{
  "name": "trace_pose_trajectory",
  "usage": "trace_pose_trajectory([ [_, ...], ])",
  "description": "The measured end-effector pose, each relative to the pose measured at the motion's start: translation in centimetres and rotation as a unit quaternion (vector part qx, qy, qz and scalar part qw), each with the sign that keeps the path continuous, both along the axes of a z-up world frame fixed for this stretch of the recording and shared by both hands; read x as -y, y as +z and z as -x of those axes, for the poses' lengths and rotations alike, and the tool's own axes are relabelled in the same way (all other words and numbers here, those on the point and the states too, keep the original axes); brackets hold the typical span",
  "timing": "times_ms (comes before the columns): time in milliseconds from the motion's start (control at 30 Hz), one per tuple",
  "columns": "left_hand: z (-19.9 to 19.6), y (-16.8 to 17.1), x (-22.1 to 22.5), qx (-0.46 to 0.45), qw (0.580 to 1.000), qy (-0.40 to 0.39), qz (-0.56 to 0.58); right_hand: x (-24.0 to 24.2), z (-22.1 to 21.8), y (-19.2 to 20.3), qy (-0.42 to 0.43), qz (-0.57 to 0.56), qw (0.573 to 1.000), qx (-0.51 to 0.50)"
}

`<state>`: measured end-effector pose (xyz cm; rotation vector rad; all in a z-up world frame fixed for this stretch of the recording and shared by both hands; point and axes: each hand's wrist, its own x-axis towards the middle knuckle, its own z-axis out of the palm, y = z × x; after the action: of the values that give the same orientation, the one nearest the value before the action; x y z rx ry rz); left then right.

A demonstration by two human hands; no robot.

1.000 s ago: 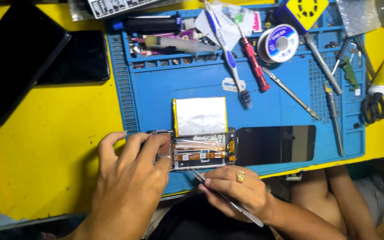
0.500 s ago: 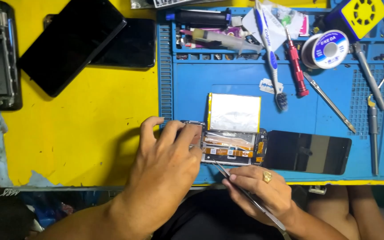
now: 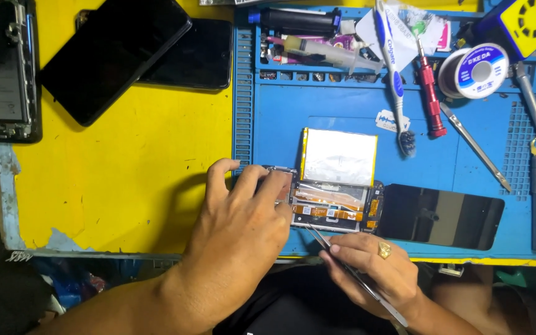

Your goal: Assembling internal components of a mobile phone, including connecting ribbon cables and installing the battery.

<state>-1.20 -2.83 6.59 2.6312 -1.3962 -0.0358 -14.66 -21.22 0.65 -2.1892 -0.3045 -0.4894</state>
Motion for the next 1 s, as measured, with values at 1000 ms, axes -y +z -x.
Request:
trace_pose_trajectory([
  [1000, 0.3, -1.4, -0.9, -0.039, 0.988, 0.074, 0.133, -2.0, -1.3, 1.1, 0.021, 0.010, 0.996, -0.081],
])
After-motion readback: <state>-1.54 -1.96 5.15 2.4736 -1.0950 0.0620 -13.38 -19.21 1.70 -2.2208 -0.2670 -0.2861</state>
